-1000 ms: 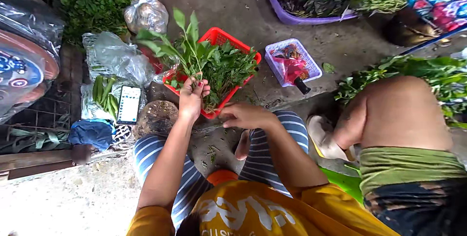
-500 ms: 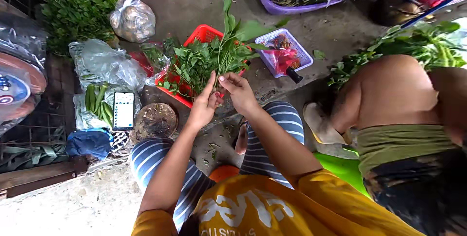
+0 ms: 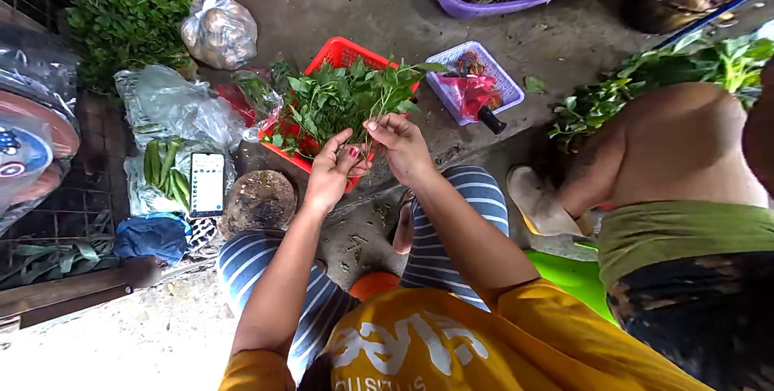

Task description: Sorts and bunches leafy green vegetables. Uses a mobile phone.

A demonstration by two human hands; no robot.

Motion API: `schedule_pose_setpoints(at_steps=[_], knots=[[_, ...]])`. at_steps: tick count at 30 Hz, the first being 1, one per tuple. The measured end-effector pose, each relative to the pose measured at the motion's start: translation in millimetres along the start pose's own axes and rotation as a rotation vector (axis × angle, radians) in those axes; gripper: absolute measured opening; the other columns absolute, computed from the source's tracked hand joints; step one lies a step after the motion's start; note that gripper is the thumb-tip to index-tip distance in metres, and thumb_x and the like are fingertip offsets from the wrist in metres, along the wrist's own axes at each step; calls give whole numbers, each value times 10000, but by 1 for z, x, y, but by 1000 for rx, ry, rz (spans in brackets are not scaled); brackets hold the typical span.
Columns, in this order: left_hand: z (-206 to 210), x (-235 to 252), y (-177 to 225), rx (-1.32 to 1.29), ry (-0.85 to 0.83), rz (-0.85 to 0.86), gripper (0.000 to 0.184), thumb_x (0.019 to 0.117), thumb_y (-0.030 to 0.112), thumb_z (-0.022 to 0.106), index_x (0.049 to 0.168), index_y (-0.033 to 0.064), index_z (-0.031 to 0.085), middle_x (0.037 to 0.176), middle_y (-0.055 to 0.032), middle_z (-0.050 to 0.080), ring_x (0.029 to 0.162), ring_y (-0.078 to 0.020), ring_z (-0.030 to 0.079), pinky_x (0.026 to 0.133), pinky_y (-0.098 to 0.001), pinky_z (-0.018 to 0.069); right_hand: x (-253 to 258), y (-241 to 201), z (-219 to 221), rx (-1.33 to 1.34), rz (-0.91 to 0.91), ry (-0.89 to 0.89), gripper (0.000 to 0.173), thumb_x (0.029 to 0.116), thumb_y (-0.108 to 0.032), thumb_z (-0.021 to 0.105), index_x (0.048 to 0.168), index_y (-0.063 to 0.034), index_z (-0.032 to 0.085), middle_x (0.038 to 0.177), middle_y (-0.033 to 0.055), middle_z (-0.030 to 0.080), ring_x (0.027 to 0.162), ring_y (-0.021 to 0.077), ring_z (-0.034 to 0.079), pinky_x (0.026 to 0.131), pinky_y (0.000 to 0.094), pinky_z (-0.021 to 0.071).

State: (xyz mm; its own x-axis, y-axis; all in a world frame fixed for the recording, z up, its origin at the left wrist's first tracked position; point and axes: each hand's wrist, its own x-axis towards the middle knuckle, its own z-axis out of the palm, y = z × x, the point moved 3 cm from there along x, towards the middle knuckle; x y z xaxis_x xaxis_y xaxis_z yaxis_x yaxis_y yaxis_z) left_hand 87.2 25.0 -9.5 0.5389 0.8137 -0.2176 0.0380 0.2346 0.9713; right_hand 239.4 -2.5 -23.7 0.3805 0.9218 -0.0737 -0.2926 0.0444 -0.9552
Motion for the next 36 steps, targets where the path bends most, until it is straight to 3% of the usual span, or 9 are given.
schedule_pose_setpoints(at_steps=[4, 8, 11, 15, 17, 22, 24, 26, 36], knots=[[2, -1, 2, 34, -15, -3, 550, 988, -39, 604, 1496, 28, 405, 1097, -83, 695, 825, -113, 687, 770, -273, 590, 2, 2, 0, -42, -8, -28, 40, 1012, -81, 594, 1003, -66, 630, 938, 2, 672, 694, 43, 613, 653, 214, 550], [-7, 3, 1, -55, 35, 23, 510, 997, -76, 550, 1482, 28, 427, 1068, -95, 685, 835, -151, 704, 783, -318, 614, 4, -1, -6, -123, 46, -67, 199, 1065, -204, 510, 1110, -51, 629, 922, 7, 662, 714, 69, 622, 681, 253, 556], [-18, 5, 3, -210, 124, 53, 506, 1004, -96, 508, 1477, 60, 418, 1062, -75, 673, 850, -160, 705, 799, -335, 615, 5, -6, -15, -331, -95, -56, 142, 1036, -118, 557, 1045, -26, 664, 849, -2, 656, 705, 44, 618, 690, 224, 551], [-22, 5, 4, -237, 174, 102, 547, 1010, -92, 494, 1513, 57, 336, 1065, -71, 690, 849, -142, 709, 800, -310, 605, 3, -9, -16, -570, -59, -277, 460, 902, -170, 774, 1308, -7, 631, 1325, 183, 613, 1102, 260, 640, 886, 420, 561], [-17, 2, 3, -80, 166, 147, 522, 1023, -59, 502, 1517, 9, 348, 1103, -92, 686, 881, -133, 704, 829, -312, 599, 2, -3, -12, -459, 33, -301, 562, 917, -236, 744, 1398, -14, 560, 1426, 175, 568, 1199, 259, 612, 970, 436, 531], [9, -8, -8, 476, 178, 280, 386, 1016, -6, 541, 1399, -54, 538, 1219, -206, 693, 1090, -259, 699, 989, -447, 553, -21, -4, 16, -204, 97, -192, 419, 980, -91, 646, 1379, -28, 537, 1172, 69, 681, 986, 115, 659, 877, 318, 563], [16, -7, -14, 568, 167, 339, 318, 1026, 1, 534, 1330, -77, 585, 1190, -233, 702, 1094, -316, 703, 986, -494, 542, -16, 8, 18, -122, 150, -157, 387, 1065, -196, 526, 1419, -53, 463, 1215, 61, 682, 1024, 113, 655, 903, 318, 536], [16, -4, -17, 589, 130, 347, 353, 1059, 43, 501, 1393, -58, 552, 1272, -222, 681, 1141, -307, 693, 1019, -475, 529, -7, 15, 16, 43, 223, -39, 303, 1117, -263, 414, 1310, -71, 548, 1093, 43, 734, 900, 99, 705, 775, 267, 573], [8, 0, -19, -66, -162, -151, 384, 1131, 160, 261, 1312, -21, 547, 1134, -109, 690, 835, -157, 707, 775, -325, 605, 3, 3, -5, 537, 294, 93, 175, 1114, -179, 410, 1100, -81, 555, 755, 17, 600, 667, 171, 673, 766, 402, 640]])
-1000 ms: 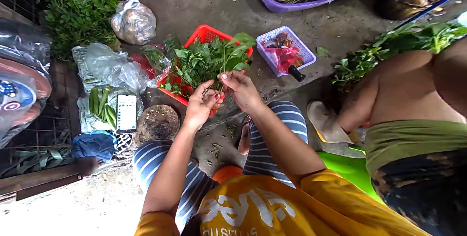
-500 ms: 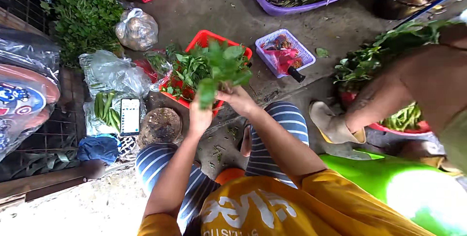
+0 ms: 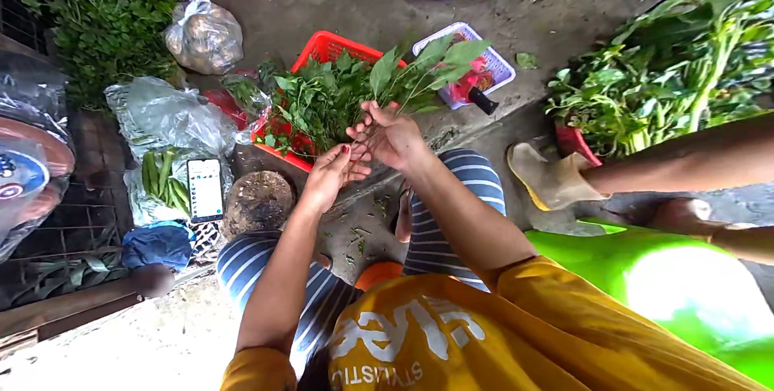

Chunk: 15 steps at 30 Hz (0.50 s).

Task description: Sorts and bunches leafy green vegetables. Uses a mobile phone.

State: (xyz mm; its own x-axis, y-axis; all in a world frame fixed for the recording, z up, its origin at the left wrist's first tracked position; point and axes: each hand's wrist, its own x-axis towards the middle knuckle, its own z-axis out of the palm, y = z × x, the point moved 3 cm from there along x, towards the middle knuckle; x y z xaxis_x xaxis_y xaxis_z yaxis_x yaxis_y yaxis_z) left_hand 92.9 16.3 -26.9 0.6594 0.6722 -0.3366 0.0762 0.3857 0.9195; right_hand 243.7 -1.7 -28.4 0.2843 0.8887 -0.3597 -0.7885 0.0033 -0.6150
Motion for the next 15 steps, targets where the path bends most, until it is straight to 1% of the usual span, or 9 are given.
schedule_pose_setpoints(at_steps=[2, 3, 4, 6, 9, 11, 13, 15], knots=[[0, 0, 1, -65, 2, -34, 371, 1131, 158, 276, 1255, -12, 581, 935, -61, 697, 729, -121, 672, 714, -289, 590, 0, -2, 1, 18, -9, 14, 165, 1108, -163, 424, 1076, -79, 562, 742, 15, 585, 635, 163, 656, 741, 402, 643], [0, 0, 1, -72, 9, -41, 343, 1128, 146, 298, 1210, 2, 598, 876, -38, 682, 695, -104, 649, 692, -275, 580, 0, -3, 1, 17, -13, 20, 177, 1107, -161, 427, 1064, -80, 578, 732, 5, 578, 615, 148, 644, 719, 386, 644], [0, -1, 1, -56, 8, -46, 307, 1122, 127, 326, 1173, 11, 606, 856, -21, 661, 685, -94, 629, 689, -270, 573, 0, -3, 2, 15, -16, 25, 189, 1106, -164, 430, 1051, -83, 592, 722, -6, 569, 597, 130, 627, 692, 362, 639], [1, 0, 1, 39, 1, -45, 237, 1103, 88, 401, 1134, 3, 620, 850, -16, 648, 691, -88, 624, 702, -267, 575, 0, -4, 2, 11, -13, 23, 199, 1108, -172, 424, 1044, -91, 595, 714, -16, 549, 577, 110, 598, 652, 329, 624], [3, -1, 3, 281, 17, -3, 233, 1093, 91, 453, 1176, -39, 627, 938, -72, 690, 771, -94, 667, 764, -275, 582, -1, -5, 4, -35, -7, 30, 195, 1112, -205, 422, 1057, -109, 583, 706, -30, 534, 549, 92, 579, 607, 296, 609], [3, -2, 4, 430, 35, 41, 257, 1100, 117, 451, 1199, -38, 630, 983, -101, 707, 831, -114, 679, 813, -306, 574, -2, -5, 4, -71, -5, 15, 219, 1113, -251, 424, 1073, -111, 588, 727, -29, 549, 565, 95, 591, 611, 291, 609], [2, -2, 5, 455, 43, 58, 265, 1105, 125, 438, 1201, -37, 624, 979, -102, 723, 842, -120, 695, 820, -316, 578, -1, -5, 3, -89, -7, -23, 281, 1115, -315, 405, 1081, -118, 602, 755, -23, 591, 602, 110, 624, 646, 309, 616], [2, -3, 4, 369, 40, 53, 253, 1105, 107, 424, 1186, -43, 611, 925, -86, 710, 789, -106, 687, 786, -294, 583, -1, -3, 3, -74, -10, -72, 364, 1120, -372, 346, 1101, -123, 610, 776, -9, 644, 634, 134, 665, 677, 340, 628]])
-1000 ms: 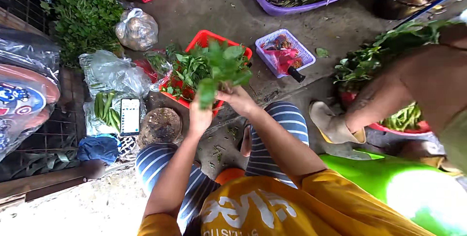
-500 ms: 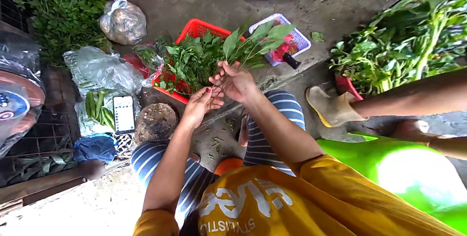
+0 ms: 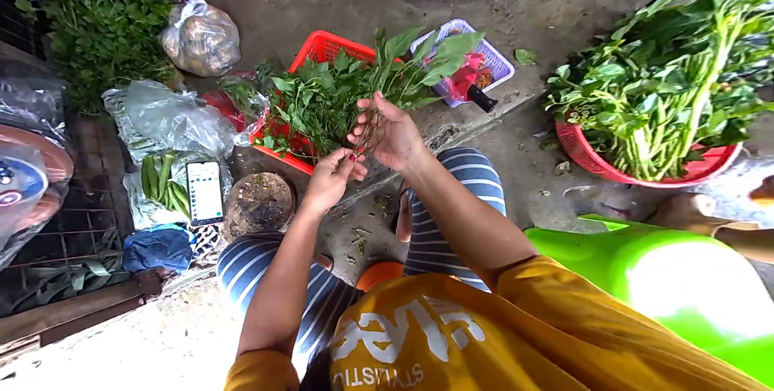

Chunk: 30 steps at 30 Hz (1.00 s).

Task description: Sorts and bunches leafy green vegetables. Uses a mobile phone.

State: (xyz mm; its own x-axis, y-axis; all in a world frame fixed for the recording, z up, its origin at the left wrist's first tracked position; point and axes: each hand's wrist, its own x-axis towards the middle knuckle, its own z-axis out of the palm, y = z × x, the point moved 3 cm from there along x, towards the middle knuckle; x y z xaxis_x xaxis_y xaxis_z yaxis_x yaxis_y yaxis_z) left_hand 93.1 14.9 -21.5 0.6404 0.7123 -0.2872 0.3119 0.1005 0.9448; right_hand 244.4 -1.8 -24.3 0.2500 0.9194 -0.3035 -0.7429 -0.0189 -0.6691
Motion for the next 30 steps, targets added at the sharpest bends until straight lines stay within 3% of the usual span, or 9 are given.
schedule_pose_setpoints(at_steps=[4, 7, 9, 11, 13, 20, 25, 28, 30], knots=[[3, 0, -1, -171, 17, -30, 223, 1106, 85, 392, 1127, -16, 590, 754, -14, 628, 640, -65, 598, 661, -232, 537, 0, 5, 2, 36, -32, -52, 380, 1129, -367, 291, 1165, -113, 571, 803, 4, 655, 629, 134, 663, 658, 329, 623], [13, -2, 1, -171, -49, -42, 220, 1103, 75, 380, 1120, -30, 573, 748, -16, 623, 662, -74, 615, 691, -245, 551, 2, 7, 2, -16, -53, -35, 352, 1130, -317, 288, 1155, -115, 576, 693, -52, 514, 507, 58, 479, 495, 206, 466], [18, -4, 2, -13, -187, -31, 259, 1087, 71, 422, 1249, -82, 554, 967, -114, 706, 849, -135, 699, 844, -313, 582, 0, -2, 0, -88, -96, -8, 384, 1137, -304, 263, 1136, -95, 585, 609, -81, 426, 446, 36, 385, 434, 185, 382], [18, -4, -2, 254, -292, -41, 401, 1069, 156, 532, 1415, -44, 506, 1266, -186, 660, 1113, -228, 674, 1011, -399, 529, -3, -23, -5, -170, -219, 20, 385, 1134, -286, 251, 1116, -100, 588, 577, -99, 403, 435, 29, 363, 431, 191, 365], [9, 0, -12, 476, -236, -55, 515, 1051, 254, 596, 1489, 13, 472, 1406, -199, 594, 1227, -304, 630, 1067, -492, 492, -7, -49, -15, -203, -360, 68, 378, 1136, -287, 239, 1100, -118, 574, 573, -100, 397, 427, 33, 360, 426, 198, 376], [-29, 61, -30, 373, 178, -76, 261, 1044, 41, 497, 1268, -12, 620, 1151, -187, 682, 947, -257, 707, 884, -438, 581, -12, -61, -34, -227, -365, 97, 327, 1136, -240, 252, 1067, -116, 547, 580, -83, 394, 417, 37, 347, 400, 192, 346], [12, 134, -37, 739, 155, -177, 457, 1026, 317, 634, 1377, 32, 575, 1266, -209, 671, 1189, -385, 646, 1011, -594, 506, -12, -61, -40, -290, -380, 86, 262, 1122, -208, 328, 1073, -105, 564, 576, -87, 372, 423, 24, 339, 410, 184, 336], [19, 151, -37, 917, 130, -287, 340, 1038, 215, 570, 1336, 59, 615, 1332, -250, 623, 1231, -452, 611, 978, -668, 498, -10, -68, -47, -312, -374, 117, 268, 1125, -215, 331, 1087, -100, 570, 586, -82, 361, 427, 24, 323, 411, 183, 320], [1, 147, -18, 760, 162, -305, 293, 1041, 178, 556, 1272, 32, 662, 1254, -226, 670, 1152, -386, 656, 981, -603, 515, -10, -74, -51, -316, -376, 126, 271, 1126, -222, 328, 1092, -100, 568, 589, -83, 366, 427, 23, 323, 411, 182, 321]])
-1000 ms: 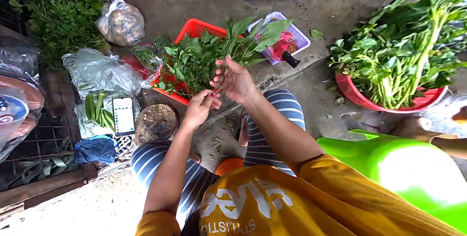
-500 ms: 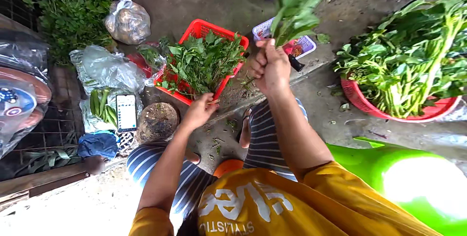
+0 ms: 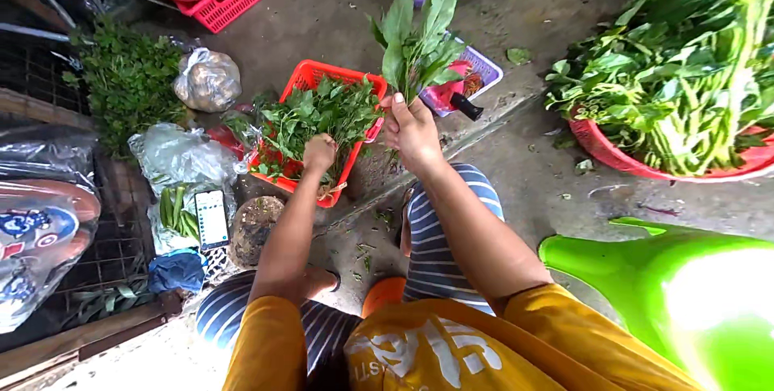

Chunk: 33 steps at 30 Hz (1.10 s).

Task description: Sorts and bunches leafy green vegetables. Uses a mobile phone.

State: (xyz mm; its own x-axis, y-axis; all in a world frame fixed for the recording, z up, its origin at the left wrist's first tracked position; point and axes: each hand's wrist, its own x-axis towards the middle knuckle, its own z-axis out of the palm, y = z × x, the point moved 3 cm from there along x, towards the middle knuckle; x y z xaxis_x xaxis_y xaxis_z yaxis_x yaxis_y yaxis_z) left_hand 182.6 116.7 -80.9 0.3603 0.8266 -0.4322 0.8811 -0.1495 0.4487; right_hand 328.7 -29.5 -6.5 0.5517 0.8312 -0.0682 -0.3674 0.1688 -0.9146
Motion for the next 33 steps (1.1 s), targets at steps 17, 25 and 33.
schedule_pose_setpoints(at_steps=[17, 25, 33], knots=[[-82, -94, -91, 63, -159, -163, 347, 1049, 104, 477, 1363, -11, 570, 1134, -207, 709, 1003, -302, 706, 951, -522, 533, -25, 9, 31, -170, 54, -155, 273, 1123, -235, 350, 1145, -86, 579, 610, -65, 398, 446, 32, 345, 434, 186, 339], [-87, -107, -95, -812, 97, 93, 345, 1122, 114, 292, 1240, -44, 575, 772, -58, 675, 663, -112, 658, 710, -303, 579, -20, 37, 49, -139, 158, -125, 175, 1106, -206, 431, 1090, -99, 569, 579, -80, 386, 418, 14, 317, 409, 173, 325], [-80, -115, -81, -843, -37, 143, 255, 1115, 93, 349, 1266, -20, 520, 853, -84, 702, 711, -125, 689, 751, -309, 590, 13, 146, 125, 61, 414, -157, 368, 1138, -291, 328, 1233, -5, 538, 1013, 82, 695, 857, 152, 707, 801, 337, 602]])
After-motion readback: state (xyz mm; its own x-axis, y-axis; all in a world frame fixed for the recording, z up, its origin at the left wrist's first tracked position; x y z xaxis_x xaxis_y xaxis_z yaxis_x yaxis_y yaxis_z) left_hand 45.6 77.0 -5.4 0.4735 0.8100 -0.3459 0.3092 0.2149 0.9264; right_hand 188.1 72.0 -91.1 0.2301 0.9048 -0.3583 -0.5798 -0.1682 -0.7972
